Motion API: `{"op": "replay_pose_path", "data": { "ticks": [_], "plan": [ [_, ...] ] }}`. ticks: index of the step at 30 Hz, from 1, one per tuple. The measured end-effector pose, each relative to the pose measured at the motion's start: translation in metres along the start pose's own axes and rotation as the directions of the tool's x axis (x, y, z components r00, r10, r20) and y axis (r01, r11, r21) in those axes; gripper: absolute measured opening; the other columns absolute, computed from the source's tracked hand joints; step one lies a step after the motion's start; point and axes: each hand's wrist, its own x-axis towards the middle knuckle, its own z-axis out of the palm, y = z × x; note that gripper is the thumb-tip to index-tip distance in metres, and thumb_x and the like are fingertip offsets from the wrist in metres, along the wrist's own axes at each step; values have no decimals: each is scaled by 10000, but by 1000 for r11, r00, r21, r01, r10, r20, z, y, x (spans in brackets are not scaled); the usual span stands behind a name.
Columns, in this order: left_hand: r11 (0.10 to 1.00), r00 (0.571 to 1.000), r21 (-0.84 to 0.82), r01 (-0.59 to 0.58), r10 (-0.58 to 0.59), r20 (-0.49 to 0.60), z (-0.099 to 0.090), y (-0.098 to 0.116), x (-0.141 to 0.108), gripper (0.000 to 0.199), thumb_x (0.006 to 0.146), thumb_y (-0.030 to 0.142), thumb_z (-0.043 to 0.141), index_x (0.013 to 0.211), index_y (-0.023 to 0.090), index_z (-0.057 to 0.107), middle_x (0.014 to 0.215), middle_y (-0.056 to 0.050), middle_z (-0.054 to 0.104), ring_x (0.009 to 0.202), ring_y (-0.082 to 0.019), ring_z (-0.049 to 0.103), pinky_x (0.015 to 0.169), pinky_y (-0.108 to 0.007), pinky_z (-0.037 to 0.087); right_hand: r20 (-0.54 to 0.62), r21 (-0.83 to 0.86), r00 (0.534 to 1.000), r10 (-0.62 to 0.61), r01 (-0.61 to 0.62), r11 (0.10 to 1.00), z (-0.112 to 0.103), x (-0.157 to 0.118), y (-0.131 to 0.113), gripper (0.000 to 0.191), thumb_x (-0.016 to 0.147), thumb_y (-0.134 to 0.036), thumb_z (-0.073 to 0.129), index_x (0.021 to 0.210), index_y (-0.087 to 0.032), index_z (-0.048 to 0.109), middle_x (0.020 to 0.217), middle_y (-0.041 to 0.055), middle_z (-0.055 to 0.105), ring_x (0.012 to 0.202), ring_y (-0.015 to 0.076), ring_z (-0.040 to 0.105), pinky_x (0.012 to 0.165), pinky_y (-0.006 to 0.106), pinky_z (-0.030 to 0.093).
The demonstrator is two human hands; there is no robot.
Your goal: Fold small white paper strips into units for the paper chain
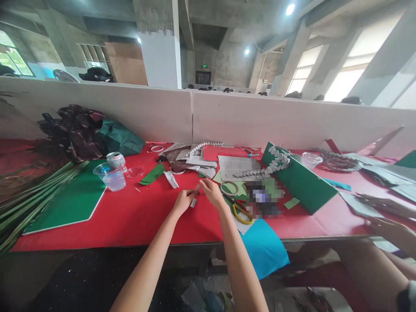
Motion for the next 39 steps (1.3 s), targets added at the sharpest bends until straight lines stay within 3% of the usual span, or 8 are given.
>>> {"op": "replay_pose_path", "data": {
  "ticks": [2, 7, 12, 16, 20, 25, 32, 39],
  "plan": [
    [1000, 1000, -7, -9, 8, -16, -1, -1, 1, 419, 818, 504, 446, 691, 149, 628, 545, -16, 565, 530, -143, 524, 490, -226, 330, 100, 164, 995, -27, 10, 986, 16, 2, 3, 348, 819, -496, 518, 884, -180, 651, 830, 48, 656, 759, 185, 586, 687, 280, 454],
    [1000, 999, 1, -20, 20, -38, 0, -2, 2, 414, 795, 514, 473, 582, 163, 528, 491, 20, 461, 493, -115, 466, 467, -213, 297, 6, 300, 999, 32, -33, 953, 25, 0, 15, 310, 768, -462, 594, 757, -156, 645, 711, 44, 639, 659, 162, 559, 626, 271, 442],
    [993, 999, -105, 49, -47, 29, -2, 4, -2, 405, 800, 509, 471, 614, 160, 563, 512, -3, 524, 498, -132, 505, 483, -227, 352, -182, 175, 982, 43, -11, 985, 20, -2, 11, 254, 776, -398, 574, 745, -158, 654, 680, 32, 643, 633, 162, 553, 631, 276, 424],
    [974, 989, -177, 145, -139, 45, -5, 10, -4, 405, 813, 511, 461, 727, 154, 631, 626, -44, 625, 554, -149, 547, 500, -237, 381, -244, 79, 970, 11, 8, 997, 20, -4, 3, 258, 804, -400, 523, 760, -175, 642, 714, 31, 660, 676, 179, 576, 662, 280, 430],
    [887, 950, -340, 312, -290, 115, -11, 16, -4, 504, 794, 601, 470, 895, 141, 651, 674, -62, 661, 467, -107, 482, 425, -217, 277, -306, 31, 952, -12, 22, 999, 20, -7, 1, 271, 828, -412, 492, 801, -183, 635, 767, 34, 675, 728, 188, 590, 702, 280, 428],
    [836, 939, -430, 341, -278, 204, -19, 17, -6, 526, 674, 562, 654, 985, 139, 669, 813, -76, 696, 456, -53, 422, 410, -192, 180, -372, 2, 928, -14, 16, 1000, 20, -8, 1, 273, 839, -404, 475, 842, -179, 631, 795, 39, 679, 741, 188, 593, 706, 272, 423],
    [839, 938, -431, 331, -340, 59, -16, 19, -6, 353, 673, 300, 686, 956, 90, 702, 700, -79, 708, 425, -54, 382, 436, -206, 270, -368, 44, 930, -11, 30, 999, 21, -7, 0, 252, 830, -390, 484, 822, -181, 624, 767, 31, 660, 732, 185, 595, 699, 279, 435],
    [858, 940, -402, 321, -339, 28, -17, 25, -8, 301, 705, 323, 635, 920, 122, 693, 671, -57, 694, 424, -66, 418, 420, -201, 253, -246, 270, 968, 45, 24, 963, 24, -5, 2, 274, 757, -376, 608, 951, -184, 597, 732, 18, 643, 696, 181, 604, 658, 283, 472]
  ]
}}
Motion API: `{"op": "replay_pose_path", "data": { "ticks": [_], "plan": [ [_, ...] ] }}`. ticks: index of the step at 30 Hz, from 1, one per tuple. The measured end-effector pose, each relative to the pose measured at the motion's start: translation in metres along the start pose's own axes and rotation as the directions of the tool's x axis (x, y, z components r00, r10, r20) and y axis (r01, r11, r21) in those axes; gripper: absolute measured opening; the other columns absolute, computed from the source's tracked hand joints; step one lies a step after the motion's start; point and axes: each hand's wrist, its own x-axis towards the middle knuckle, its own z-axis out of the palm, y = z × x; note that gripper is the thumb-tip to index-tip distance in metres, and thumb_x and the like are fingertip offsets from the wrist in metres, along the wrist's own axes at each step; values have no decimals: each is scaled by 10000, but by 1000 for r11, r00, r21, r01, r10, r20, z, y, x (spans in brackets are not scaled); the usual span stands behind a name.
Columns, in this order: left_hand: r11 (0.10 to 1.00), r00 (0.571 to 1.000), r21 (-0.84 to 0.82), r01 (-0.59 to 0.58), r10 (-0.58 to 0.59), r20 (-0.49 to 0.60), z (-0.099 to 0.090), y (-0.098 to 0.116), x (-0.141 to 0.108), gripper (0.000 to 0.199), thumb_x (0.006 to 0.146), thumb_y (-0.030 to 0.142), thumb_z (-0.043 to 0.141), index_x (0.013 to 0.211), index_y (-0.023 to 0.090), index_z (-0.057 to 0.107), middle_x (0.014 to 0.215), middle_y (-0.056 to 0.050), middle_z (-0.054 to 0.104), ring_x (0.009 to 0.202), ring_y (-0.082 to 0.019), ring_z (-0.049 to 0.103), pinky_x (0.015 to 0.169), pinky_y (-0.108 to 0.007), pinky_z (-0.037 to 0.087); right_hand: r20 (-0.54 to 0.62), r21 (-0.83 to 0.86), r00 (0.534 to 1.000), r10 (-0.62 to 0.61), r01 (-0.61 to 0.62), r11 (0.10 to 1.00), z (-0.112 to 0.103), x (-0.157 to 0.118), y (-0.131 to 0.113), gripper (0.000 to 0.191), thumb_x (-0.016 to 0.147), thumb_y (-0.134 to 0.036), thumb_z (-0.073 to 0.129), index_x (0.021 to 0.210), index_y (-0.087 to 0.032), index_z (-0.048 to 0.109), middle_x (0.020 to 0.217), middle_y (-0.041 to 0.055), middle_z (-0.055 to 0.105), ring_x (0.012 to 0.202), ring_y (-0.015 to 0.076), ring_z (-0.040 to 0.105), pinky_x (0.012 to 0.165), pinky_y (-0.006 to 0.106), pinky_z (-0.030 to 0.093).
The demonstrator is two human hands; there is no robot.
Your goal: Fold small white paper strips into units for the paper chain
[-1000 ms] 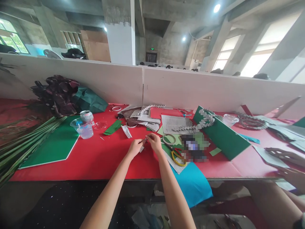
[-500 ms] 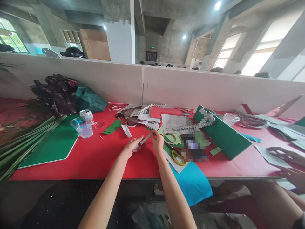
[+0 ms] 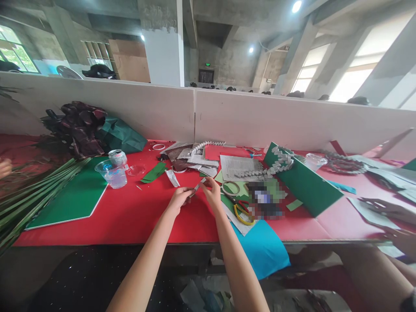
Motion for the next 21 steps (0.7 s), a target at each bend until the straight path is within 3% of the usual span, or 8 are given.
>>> {"op": "replay_pose_path", "data": {
  "ticks": [7, 11, 15, 18, 21],
  "plan": [
    [1000, 1000, -3, 2, -2, 11, 2, -2, 2, 264, 683, 370, 649, 788, 128, 652, 662, -63, 690, 395, -62, 405, 429, -218, 285, 104, -121, 990, -98, 110, 987, 0, -3, -1, 186, 799, -298, 539, 875, -207, 683, 834, 39, 688, 761, 191, 627, 743, 311, 487],
    [1000, 1000, -7, -29, 29, -12, 3, -5, 3, 210, 683, 345, 644, 701, 139, 603, 613, -53, 669, 406, -69, 431, 439, -217, 323, 193, -130, 976, -101, 128, 983, 2, -5, 0, 225, 793, -275, 558, 938, -228, 724, 929, 59, 693, 864, 210, 629, 808, 333, 487],
    [995, 995, -43, -88, 86, -40, 2, -11, 8, 206, 675, 342, 652, 677, 142, 602, 579, -32, 636, 463, -96, 496, 467, -221, 375, 239, -18, 970, -48, 54, 998, 2, -7, -5, 311, 823, -357, 562, 1074, -233, 699, 1073, 71, 664, 988, 221, 611, 882, 349, 470],
    [994, 995, -60, -89, 86, -49, 2, -12, 9, 205, 691, 338, 652, 721, 137, 629, 593, -31, 640, 493, -108, 531, 476, -220, 392, 241, 92, 970, 23, -47, 995, 1, -6, -7, 321, 833, -408, 550, 1022, -212, 720, 1068, 78, 666, 1021, 230, 602, 897, 365, 458],
    [995, 996, -38, -91, 90, -17, 3, -13, 9, 199, 708, 324, 646, 752, 130, 646, 624, -32, 651, 486, -98, 522, 478, -220, 398, 231, 177, 967, 105, -148, 973, -1, -4, -5, 279, 747, -381, 648, 931, -193, 738, 969, 82, 691, 935, 227, 628, 842, 360, 481]
  ]
}}
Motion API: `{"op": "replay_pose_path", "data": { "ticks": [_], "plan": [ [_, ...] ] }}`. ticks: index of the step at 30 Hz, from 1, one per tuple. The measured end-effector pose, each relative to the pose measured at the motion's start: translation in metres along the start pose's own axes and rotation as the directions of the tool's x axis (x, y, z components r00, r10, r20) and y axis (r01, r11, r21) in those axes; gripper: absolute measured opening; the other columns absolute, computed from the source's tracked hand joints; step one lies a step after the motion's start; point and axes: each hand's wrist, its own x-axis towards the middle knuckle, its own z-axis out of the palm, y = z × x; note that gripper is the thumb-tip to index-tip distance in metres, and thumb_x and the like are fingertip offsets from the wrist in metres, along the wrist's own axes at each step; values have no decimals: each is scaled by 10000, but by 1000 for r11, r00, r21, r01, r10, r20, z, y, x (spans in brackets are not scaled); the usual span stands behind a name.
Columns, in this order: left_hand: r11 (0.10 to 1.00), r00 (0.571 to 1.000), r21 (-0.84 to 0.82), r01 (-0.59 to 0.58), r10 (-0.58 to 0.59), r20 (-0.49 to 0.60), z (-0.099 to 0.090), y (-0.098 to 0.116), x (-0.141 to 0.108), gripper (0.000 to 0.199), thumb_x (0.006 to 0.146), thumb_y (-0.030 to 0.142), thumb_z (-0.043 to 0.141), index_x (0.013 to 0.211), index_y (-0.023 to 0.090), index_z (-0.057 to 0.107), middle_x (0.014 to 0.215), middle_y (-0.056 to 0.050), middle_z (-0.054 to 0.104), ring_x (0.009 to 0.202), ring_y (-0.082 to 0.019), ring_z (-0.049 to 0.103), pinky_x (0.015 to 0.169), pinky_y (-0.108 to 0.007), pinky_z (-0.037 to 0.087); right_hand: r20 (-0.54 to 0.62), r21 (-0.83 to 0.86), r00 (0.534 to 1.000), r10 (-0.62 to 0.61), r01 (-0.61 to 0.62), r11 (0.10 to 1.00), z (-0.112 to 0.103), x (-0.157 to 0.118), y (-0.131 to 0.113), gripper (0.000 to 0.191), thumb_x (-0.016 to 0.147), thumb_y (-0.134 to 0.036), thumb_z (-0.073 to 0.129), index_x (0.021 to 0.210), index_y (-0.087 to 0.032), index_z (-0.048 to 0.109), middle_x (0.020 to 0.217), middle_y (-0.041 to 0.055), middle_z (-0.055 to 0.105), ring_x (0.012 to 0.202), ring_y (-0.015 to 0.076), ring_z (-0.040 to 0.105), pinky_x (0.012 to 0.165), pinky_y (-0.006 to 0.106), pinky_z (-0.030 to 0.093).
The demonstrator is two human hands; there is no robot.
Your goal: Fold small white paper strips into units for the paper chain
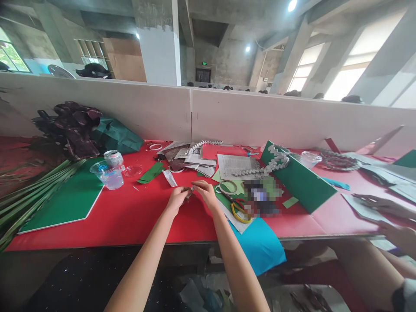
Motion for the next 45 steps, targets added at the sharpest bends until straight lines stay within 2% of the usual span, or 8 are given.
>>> {"op": "replay_pose_path", "data": {
  "ticks": [5, 11, 17, 22, 27, 35, 40, 45],
  "plan": [
    [997, 997, 30, -69, 68, 27, 1, -1, 0, 254, 697, 343, 667, 816, 118, 676, 704, -31, 660, 524, -92, 513, 477, -214, 399, -52, 130, 996, 73, -66, 989, -4, 3, 4, 359, 657, -299, 715, 998, -190, 693, 940, 74, 691, 844, 195, 640, 780, 340, 505],
    [999, 997, 16, -44, 43, 62, 2, 3, -3, 212, 723, 258, 628, 875, 120, 684, 768, -54, 692, 565, -96, 551, 537, -218, 436, -92, 145, 995, 40, -27, 989, -5, 5, 9, 330, 658, -290, 709, 969, -194, 652, 875, 47, 659, 820, 173, 630, 763, 320, 510],
    [991, 990, 47, -126, 122, 73, 2, -5, 0, 260, 665, 286, 690, 863, 117, 683, 749, -59, 695, 618, -131, 590, 569, -234, 455, -94, 148, 995, 24, -10, 989, -4, 6, 10, 298, 647, -295, 717, 919, -195, 647, 870, 43, 646, 804, 168, 620, 758, 316, 507],
    [966, 977, 146, -215, 211, 44, 1, -9, 3, 300, 712, 408, 635, 783, 121, 684, 656, -58, 672, 582, -151, 587, 525, -239, 431, -56, 152, 996, 71, -61, 986, -4, 5, 10, 321, 645, -310, 730, 936, -193, 661, 893, 50, 656, 827, 174, 612, 773, 312, 491],
    [936, 961, 223, -273, 274, 25, -2, -6, 4, 288, 721, 402, 614, 778, 129, 689, 684, -72, 685, 575, -155, 589, 509, -233, 407, 12, 184, 988, 154, -153, 971, -4, 4, 9, 272, 694, -400, 692, 840, -170, 688, 807, 57, 664, 758, 172, 608, 768, 319, 481],
    [868, 946, 387, -310, 323, 35, 0, -4, -1, 231, 735, 366, 576, 680, 159, 661, 609, -46, 655, 566, -152, 587, 523, -231, 393, -34, 11, 996, 87, -86, 996, -7, 7, 18, 307, 694, -471, 662, 696, -164, 645, 672, 26, 620, 641, 145, 551, 648, 274, 447],
    [897, 964, 357, -262, 261, 51, 1, -3, -1, 230, 726, 370, 578, 665, 157, 640, 599, -36, 640, 546, -142, 564, 510, -230, 391, -72, -166, 997, 2, -14, 986, -7, 9, 25, 300, 741, -463, 613, 671, -171, 604, 636, 15, 599, 611, 140, 525, 601, 263, 418],
    [968, 987, 197, -156, 144, 78, 0, -2, 0, 298, 702, 419, 609, 761, 134, 673, 650, -38, 643, 568, -140, 550, 503, -234, 408, -50, -145, 999, -6, -1, 989, -5, 9, 21, 266, 742, -434, 630, 710, -171, 619, 664, 23, 614, 632, 147, 546, 631, 278, 440]
  ]
}}
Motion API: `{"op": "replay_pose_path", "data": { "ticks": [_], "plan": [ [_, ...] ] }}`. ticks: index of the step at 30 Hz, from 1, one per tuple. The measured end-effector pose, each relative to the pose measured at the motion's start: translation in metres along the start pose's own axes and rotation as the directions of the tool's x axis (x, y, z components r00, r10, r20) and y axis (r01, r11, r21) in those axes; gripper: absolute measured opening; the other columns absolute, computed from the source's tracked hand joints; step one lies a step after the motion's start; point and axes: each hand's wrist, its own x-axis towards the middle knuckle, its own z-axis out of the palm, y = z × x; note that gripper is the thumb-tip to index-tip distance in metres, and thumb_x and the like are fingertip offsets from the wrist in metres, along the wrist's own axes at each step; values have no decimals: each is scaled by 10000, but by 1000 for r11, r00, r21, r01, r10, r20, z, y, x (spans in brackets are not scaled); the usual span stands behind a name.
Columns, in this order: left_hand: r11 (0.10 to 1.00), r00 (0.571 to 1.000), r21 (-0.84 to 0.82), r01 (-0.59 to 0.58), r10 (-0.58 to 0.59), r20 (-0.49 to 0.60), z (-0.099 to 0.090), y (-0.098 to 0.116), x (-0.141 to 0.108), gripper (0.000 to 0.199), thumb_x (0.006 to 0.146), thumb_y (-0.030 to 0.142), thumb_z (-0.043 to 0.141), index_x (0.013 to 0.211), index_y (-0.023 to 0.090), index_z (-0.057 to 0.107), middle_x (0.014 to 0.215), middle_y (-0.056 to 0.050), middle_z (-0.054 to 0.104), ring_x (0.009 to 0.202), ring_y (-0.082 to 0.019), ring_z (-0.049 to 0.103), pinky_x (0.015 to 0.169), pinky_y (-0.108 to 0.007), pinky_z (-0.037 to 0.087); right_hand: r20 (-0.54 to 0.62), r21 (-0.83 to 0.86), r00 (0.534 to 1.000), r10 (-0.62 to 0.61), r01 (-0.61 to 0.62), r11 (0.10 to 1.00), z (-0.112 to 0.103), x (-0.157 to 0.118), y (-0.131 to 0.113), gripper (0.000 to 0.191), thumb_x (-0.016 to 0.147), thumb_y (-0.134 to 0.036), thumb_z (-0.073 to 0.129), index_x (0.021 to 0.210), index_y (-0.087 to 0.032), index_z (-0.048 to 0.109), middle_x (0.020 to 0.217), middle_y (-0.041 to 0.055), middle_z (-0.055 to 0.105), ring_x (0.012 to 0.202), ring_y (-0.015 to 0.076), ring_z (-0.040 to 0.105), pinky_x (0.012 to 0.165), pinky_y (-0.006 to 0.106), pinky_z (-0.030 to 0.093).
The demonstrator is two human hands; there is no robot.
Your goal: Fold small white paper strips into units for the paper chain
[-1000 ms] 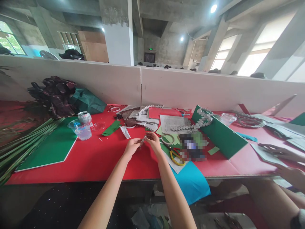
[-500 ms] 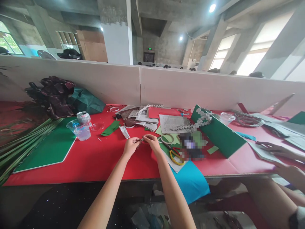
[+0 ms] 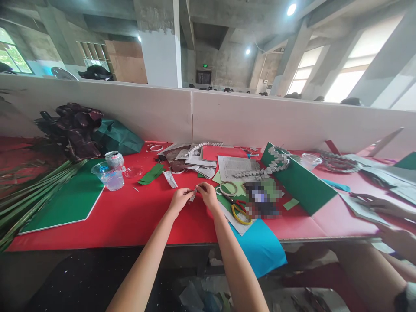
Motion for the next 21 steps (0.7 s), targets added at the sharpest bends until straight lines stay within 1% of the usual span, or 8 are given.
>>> {"op": "replay_pose_path", "data": {
  "ticks": [5, 8, 11, 14, 18, 21],
  "plan": [
    [993, 1000, -112, 22, -25, -19, -2, 1, 0, 297, 658, 424, 660, 707, 132, 671, 578, -6, 598, 528, -106, 489, 509, -218, 371, 61, 124, 998, 25, -32, 992, 1, -3, -7, 262, 751, -428, 637, 740, -166, 631, 684, 21, 607, 652, 143, 554, 650, 275, 447],
    [990, 999, -140, 31, -36, -30, -2, -1, 2, 292, 646, 421, 666, 695, 134, 667, 558, 0, 587, 513, -100, 474, 503, -217, 355, 93, 175, 994, 52, -67, 982, 2, -3, -7, 268, 747, -433, 643, 762, -166, 641, 712, 28, 620, 670, 146, 563, 666, 278, 449],
    [996, 998, -85, 14, -19, -54, -1, -6, 4, 283, 638, 415, 664, 676, 135, 655, 543, 4, 574, 498, -101, 467, 493, -220, 346, 80, 171, 994, 71, -84, 982, 2, -2, -6, 274, 705, -434, 679, 717, -165, 630, 680, 20, 608, 647, 144, 555, 642, 275, 444],
    [999, 996, 23, -38, 39, -75, -2, -10, 6, 265, 653, 407, 646, 654, 143, 642, 545, 3, 574, 507, -107, 480, 499, -220, 352, 58, 155, 996, 61, -69, 985, 2, -2, -4, 281, 676, -431, 702, 690, -165, 614, 660, 11, 592, 624, 138, 540, 622, 271, 438],
    [989, 992, 135, -58, 73, -105, -3, -13, 7, 236, 678, 392, 615, 622, 163, 605, 542, 3, 582, 517, -116, 500, 506, -221, 356, 64, 112, 997, 39, -46, 993, 2, -3, -5, 295, 695, -452, 677, 712, -165, 613, 668, 12, 591, 629, 139, 530, 602, 263, 428],
    [986, 989, 146, -76, 93, -115, -3, -12, 7, 231, 695, 389, 600, 611, 175, 572, 537, 9, 581, 511, -115, 498, 511, -222, 357, 61, 49, 998, 2, -5, 999, 3, -4, -8, 296, 732, -462, 635, 736, -166, 620, 693, 20, 605, 644, 145, 533, 600, 259, 420]
  ]
}}
